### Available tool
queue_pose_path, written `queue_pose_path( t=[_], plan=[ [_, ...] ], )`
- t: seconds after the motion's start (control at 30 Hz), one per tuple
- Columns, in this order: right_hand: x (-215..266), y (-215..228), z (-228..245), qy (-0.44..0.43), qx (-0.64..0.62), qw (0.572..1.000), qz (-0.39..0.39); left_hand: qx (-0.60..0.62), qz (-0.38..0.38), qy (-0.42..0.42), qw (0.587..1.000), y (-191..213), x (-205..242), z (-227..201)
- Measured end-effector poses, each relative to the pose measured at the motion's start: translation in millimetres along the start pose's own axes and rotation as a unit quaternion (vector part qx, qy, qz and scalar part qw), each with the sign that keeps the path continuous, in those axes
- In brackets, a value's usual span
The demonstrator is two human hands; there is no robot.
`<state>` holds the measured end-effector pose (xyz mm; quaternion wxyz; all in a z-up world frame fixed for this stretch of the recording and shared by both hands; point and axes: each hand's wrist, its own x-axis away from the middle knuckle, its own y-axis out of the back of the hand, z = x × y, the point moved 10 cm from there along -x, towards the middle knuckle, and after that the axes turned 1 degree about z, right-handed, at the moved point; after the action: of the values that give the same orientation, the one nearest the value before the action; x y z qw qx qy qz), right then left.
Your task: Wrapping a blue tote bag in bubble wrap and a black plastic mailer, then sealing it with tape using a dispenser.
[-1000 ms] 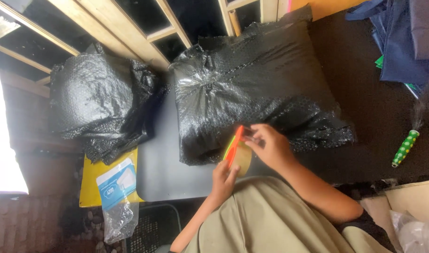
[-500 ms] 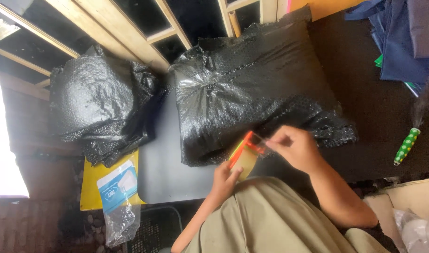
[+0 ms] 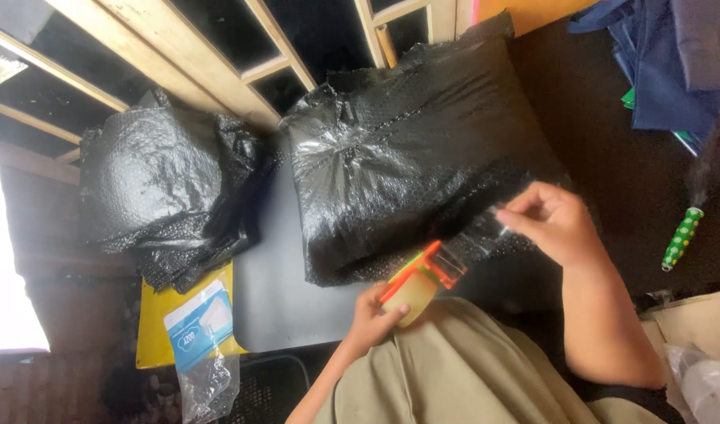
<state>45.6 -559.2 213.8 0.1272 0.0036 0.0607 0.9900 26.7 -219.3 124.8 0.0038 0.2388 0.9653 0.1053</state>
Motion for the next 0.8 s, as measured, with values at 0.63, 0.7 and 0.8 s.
queue_pose_path(
  t=[0.63,0.7,0.8],
  plan=[
    [-11,-57,-98,-0.132,-0.18,0.974,0.041,0.074,0.071,0.025,0.994,2,8,-10],
    [-7,-60,-105,-0.145,-0.174,0.973,0.04,0.073,0.083,-0.001,0.994,1,11,-16],
    [-5,-68,-111,-0.145,-0.169,0.973,0.055,0.082,0.079,-0.009,0.993,2,13,-25]
  ],
)
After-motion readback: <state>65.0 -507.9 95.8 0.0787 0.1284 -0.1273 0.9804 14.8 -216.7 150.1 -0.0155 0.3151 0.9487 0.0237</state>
